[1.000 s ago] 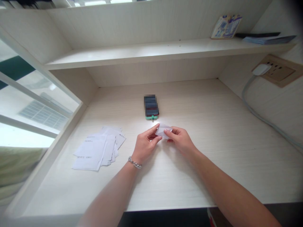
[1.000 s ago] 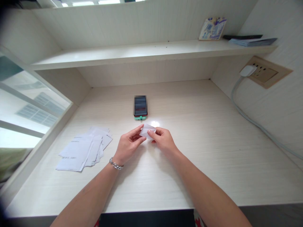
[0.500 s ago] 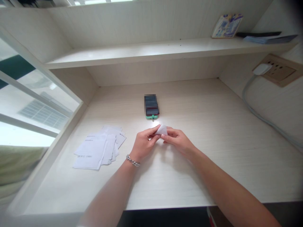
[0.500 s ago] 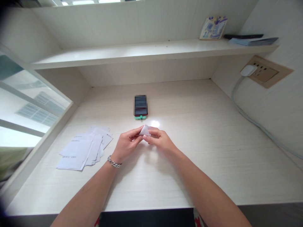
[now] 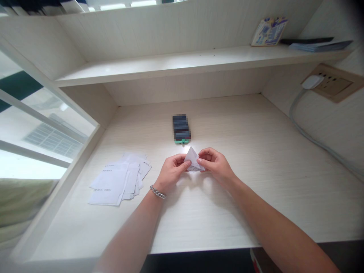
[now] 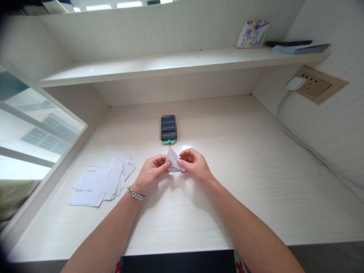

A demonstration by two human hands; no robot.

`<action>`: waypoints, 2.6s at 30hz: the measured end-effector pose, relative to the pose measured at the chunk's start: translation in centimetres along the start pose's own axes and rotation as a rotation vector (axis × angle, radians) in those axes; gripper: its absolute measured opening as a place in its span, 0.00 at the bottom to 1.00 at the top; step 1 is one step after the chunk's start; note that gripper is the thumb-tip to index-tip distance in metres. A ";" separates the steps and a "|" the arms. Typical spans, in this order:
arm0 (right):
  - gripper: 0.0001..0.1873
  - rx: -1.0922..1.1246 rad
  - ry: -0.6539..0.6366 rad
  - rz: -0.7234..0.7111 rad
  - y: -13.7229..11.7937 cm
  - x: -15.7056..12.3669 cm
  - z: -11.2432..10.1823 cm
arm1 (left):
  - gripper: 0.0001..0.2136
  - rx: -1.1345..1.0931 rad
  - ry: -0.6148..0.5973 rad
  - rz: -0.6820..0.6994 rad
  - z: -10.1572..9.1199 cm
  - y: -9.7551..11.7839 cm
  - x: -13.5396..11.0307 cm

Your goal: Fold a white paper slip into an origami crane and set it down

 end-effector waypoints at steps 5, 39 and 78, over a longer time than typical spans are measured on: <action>0.12 -0.113 0.001 -0.060 0.0 0.0 0.1 | 0.17 -0.030 0.029 -0.035 0.2 0.0 -0.1; 0.14 -0.363 -0.026 -0.205 -0.2 -0.8 1.2 | 0.13 0.214 0.295 0.040 0.0 -1.1 0.0; 0.12 -0.158 -0.057 -0.022 1.0 0.3 0.5 | 0.19 0.087 0.196 0.035 0.3 -0.6 0.0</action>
Point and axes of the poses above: each hand's wrist, its own x-axis towards the middle knuckle, its own z-axis out of the palm, y = z × x, the point moved 3 cm from there along x, towards the middle knuckle, and after that the axes turned 6 degrees about x, right-handed, at the moved point
